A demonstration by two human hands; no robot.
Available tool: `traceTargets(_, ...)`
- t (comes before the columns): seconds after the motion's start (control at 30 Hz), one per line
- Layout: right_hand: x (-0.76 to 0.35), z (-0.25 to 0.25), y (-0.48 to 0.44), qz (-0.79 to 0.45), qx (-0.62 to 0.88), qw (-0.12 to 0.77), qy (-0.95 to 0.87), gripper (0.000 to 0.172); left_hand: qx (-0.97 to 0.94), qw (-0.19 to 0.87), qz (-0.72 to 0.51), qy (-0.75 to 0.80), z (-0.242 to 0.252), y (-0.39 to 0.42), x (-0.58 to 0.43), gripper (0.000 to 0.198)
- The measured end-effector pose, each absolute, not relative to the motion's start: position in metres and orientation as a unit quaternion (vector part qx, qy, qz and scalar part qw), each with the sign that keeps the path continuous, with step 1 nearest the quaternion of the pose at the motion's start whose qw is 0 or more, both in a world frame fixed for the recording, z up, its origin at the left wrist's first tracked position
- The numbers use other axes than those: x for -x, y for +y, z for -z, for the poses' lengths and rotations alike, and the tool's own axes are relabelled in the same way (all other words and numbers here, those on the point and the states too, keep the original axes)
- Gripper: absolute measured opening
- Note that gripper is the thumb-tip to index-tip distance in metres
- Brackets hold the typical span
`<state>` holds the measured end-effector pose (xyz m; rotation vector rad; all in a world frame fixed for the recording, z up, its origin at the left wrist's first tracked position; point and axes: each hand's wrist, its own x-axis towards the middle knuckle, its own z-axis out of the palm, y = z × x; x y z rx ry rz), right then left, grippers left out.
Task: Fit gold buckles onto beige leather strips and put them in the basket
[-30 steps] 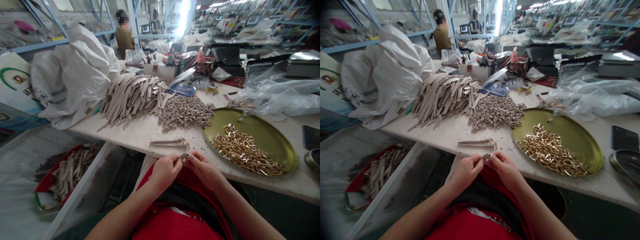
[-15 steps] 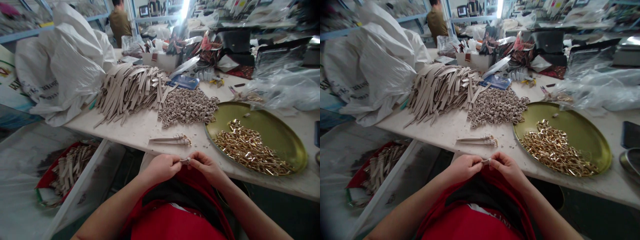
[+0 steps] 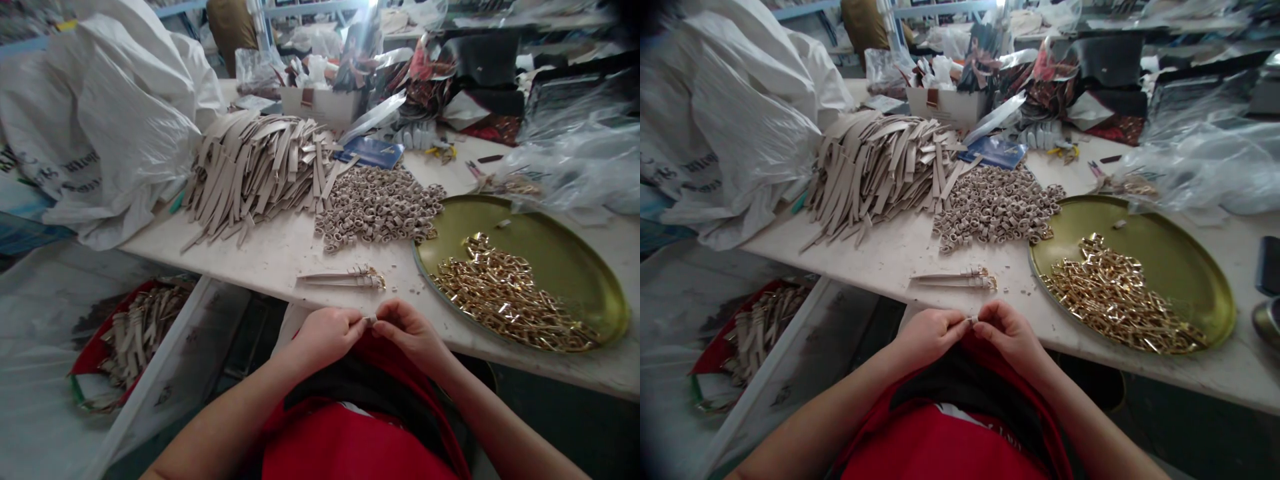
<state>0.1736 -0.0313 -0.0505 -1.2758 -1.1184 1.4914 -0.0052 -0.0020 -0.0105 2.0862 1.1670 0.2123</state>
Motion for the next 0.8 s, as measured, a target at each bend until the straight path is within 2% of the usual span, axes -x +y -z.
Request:
traceTargets(0.17,-0.174,0.045,-0.030,-0.682,0.486,0.452,-0.307,0.026,-0.775,0.420,-0.131,0.453,0.007,-0.010,-0.001,0.025)
traceTargets(0.37,-0.155,0.047,-0.045,-0.730,0.420,0.507,-0.183,0.021,-0.758,0.410,-0.141,0.487,0.003,-0.028,-0.007,0.020)
traceTargets(0.53,-0.157,0.048,-0.061,-0.708,0.429,0.528,-0.189,0.023,-0.756,0.399,-0.135,0.501,0.000,-0.037,-0.007,0.019)
traceTargets(0.67,-0.157,0.044,-0.068,-0.630,0.477,0.561,-0.249,0.024,-0.756,0.394,-0.161,0.498,-0.002,-0.042,-0.003,0.022)
traceTargets(0.8,-0.147,0.042,-0.073,-0.621,0.497,0.542,-0.272,0.027,-0.754,0.356,-0.171,0.526,0.002,-0.049,-0.004,0.024)
